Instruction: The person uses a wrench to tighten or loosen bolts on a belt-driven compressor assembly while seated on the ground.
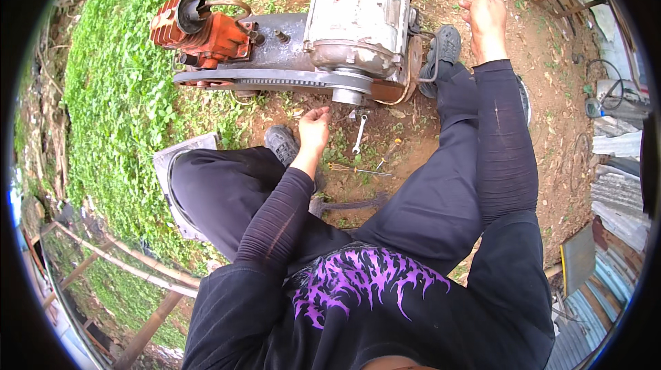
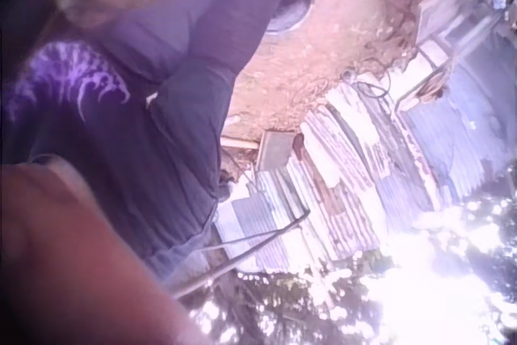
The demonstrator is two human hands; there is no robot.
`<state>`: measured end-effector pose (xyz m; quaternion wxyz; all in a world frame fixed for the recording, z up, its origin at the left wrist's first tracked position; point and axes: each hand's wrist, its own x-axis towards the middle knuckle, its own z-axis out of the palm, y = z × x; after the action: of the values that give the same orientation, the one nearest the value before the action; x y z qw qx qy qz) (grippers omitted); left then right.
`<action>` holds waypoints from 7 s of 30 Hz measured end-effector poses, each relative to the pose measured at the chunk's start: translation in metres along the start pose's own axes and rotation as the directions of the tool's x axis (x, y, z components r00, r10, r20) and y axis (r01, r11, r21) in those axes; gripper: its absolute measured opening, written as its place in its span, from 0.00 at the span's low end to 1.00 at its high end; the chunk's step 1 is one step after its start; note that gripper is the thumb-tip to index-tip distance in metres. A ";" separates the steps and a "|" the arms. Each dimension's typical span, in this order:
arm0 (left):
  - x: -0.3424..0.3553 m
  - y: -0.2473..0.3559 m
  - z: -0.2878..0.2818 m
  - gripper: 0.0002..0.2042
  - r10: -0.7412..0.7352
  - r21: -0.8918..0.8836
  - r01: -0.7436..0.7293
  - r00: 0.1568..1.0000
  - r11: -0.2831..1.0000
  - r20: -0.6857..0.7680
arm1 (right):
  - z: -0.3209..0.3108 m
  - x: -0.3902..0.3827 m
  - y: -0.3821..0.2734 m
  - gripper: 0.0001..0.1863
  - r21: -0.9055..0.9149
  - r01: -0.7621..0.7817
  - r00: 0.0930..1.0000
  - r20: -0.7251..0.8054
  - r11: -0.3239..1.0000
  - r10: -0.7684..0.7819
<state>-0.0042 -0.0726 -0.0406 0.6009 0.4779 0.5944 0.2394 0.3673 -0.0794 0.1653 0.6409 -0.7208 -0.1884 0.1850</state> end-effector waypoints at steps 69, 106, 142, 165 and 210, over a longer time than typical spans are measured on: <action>-0.012 -0.122 0.172 0.14 -0.253 0.827 -0.364 0.830 0.429 0.497 | -0.031 0.006 -0.028 0.12 -0.289 0.307 0.951 0.066 0.907 -0.301; -0.018 -0.088 0.152 0.09 0.060 0.672 -0.345 0.911 0.656 0.409 | -0.053 0.020 -0.011 0.11 -0.448 0.226 0.962 -0.034 0.865 -0.269; -0.002 0.282 -0.028 0.18 0.461 0.441 -0.504 0.862 0.742 0.209 | -0.009 -0.039 0.010 0.20 -0.470 -0.185 0.495 0.714 0.863 0.495; 0.033 0.260 -0.031 0.30 0.346 0.685 -0.713 0.688 0.153 0.638 | 0.007 -0.047 0.019 0.34 -0.490 0.336 0.779 0.625 0.805 0.056; 0.036 0.267 -0.032 0.24 0.139 0.686 -0.504 0.846 0.525 0.515 | -0.004 0.052 0.044 0.19 -0.468 0.338 0.735 0.673 0.816 0.082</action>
<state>0.0465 0.0823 0.1761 0.3711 0.8369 0.3997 -0.0468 0.4153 -0.0610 0.1204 0.3005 -0.7460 -0.5015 0.3188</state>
